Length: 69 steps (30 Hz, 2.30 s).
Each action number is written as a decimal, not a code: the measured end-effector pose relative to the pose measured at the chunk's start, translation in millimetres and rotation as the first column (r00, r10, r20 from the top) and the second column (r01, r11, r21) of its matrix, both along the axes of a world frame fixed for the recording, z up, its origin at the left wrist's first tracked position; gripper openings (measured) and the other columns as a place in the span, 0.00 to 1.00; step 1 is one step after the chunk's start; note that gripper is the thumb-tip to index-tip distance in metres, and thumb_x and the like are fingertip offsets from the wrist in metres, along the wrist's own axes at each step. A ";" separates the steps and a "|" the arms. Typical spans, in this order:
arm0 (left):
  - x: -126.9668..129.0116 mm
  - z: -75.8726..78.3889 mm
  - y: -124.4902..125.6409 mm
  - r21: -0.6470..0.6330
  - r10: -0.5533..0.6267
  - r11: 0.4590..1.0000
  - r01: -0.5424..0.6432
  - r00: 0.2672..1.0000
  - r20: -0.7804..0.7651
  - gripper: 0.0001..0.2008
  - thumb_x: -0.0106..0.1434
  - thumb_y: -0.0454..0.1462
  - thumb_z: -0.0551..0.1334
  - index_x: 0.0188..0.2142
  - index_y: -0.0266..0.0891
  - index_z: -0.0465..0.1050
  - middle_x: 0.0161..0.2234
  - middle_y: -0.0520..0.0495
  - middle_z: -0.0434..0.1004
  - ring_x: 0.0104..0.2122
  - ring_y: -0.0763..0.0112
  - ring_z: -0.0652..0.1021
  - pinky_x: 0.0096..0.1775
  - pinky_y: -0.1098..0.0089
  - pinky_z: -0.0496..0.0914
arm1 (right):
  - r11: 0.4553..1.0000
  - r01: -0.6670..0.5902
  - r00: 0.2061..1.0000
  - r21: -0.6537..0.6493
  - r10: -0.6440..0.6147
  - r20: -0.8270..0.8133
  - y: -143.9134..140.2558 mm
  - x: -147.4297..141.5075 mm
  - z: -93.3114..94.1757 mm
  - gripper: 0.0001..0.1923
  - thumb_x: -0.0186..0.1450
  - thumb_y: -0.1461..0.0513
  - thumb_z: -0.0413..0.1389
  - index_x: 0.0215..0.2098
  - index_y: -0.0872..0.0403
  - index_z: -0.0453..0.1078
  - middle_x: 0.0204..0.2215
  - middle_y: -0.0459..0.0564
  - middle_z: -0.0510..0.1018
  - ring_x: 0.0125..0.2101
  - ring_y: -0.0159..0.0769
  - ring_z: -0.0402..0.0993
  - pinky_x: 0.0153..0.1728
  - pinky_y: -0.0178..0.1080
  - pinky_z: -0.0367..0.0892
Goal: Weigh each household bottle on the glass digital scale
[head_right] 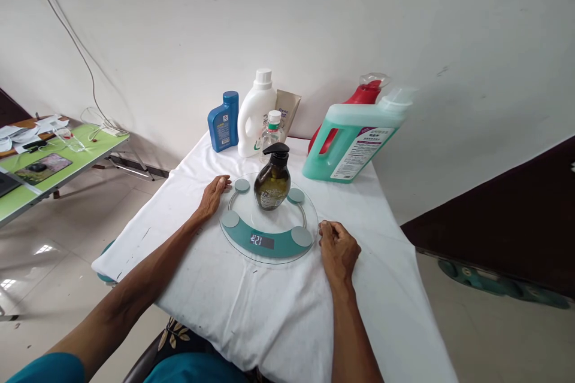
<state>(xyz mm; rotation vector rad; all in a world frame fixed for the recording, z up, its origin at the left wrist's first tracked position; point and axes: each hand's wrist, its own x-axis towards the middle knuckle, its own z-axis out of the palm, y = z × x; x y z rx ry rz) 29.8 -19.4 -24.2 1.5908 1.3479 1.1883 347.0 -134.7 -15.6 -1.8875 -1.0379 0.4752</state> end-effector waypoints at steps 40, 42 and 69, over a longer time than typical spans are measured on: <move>84.3 64.6 -14.3 0.263 -0.261 0.934 0.242 0.965 0.038 0.62 0.49 0.61 0.78 0.74 0.44 0.52 0.70 0.29 0.65 0.70 0.41 0.68 0.69 0.41 0.62 | 0.998 -0.022 0.999 0.050 0.024 -0.023 2.6 6.2 -11.7 0.22 0.61 0.43 0.51 0.28 0.50 0.72 0.23 0.50 0.80 0.25 0.44 0.75 0.36 0.44 0.66; 86.8 63.2 -12.2 0.269 -0.250 0.935 0.233 0.968 0.032 0.58 0.48 0.59 0.79 0.71 0.43 0.59 0.67 0.31 0.69 0.68 0.43 0.70 0.68 0.43 0.63 | 0.998 -0.030 0.999 0.057 0.031 -0.023 3.4 7.3 -13.1 0.21 0.61 0.43 0.51 0.28 0.50 0.72 0.23 0.50 0.79 0.25 0.44 0.75 0.37 0.44 0.66; 98.7 84.0 -14.1 0.131 -0.088 0.983 0.126 0.960 -0.265 0.26 0.51 0.50 0.79 0.41 0.40 0.75 0.36 0.49 0.81 0.35 0.64 0.78 0.36 0.65 0.72 | 0.993 -0.029 0.993 0.111 0.042 -0.112 5.6 9.5 -14.1 0.21 0.66 0.44 0.51 0.27 0.50 0.72 0.25 0.50 0.80 0.25 0.39 0.71 0.33 0.41 0.65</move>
